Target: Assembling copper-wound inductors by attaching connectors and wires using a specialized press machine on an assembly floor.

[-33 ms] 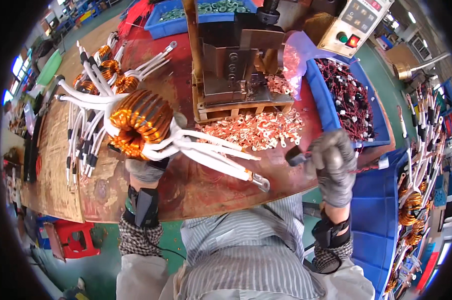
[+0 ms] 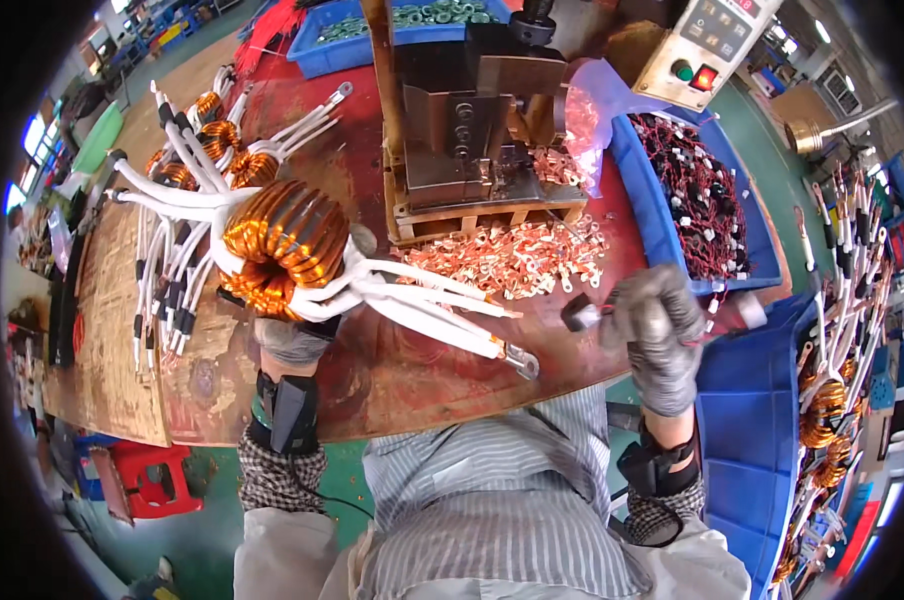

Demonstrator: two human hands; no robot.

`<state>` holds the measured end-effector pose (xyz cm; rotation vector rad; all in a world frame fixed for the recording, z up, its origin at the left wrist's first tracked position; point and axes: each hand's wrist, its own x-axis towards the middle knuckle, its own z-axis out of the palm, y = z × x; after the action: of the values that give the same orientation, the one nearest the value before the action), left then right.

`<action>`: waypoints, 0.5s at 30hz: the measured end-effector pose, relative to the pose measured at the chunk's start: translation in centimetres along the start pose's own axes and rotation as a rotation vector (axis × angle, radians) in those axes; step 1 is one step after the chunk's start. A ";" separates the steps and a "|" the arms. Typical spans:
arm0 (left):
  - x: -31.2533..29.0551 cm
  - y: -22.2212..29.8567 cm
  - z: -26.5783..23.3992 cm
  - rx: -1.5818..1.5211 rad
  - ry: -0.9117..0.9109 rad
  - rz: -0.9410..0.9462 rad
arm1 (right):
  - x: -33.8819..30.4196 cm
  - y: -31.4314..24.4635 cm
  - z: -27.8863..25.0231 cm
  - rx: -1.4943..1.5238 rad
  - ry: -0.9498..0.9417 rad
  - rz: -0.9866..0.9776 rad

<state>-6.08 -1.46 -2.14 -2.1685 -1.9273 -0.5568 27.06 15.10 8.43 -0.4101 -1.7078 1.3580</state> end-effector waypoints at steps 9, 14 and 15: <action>-3.8 2.1 1.9 -0.038 0.078 -0.369 | -1.5 0.6 1.5 -0.538 -0.309 -0.123; -8.4 -2.7 4.4 0.055 0.061 -0.412 | 0.9 0.7 3.3 -0.588 -0.475 -0.102; -8.2 -3.1 4.3 -0.034 0.100 -0.418 | 1.3 1.1 3.3 -0.411 -0.593 0.027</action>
<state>-9.18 -6.90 -9.63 -1.7177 -2.3383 -0.7511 23.43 14.44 7.98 -0.2667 -2.4971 1.2120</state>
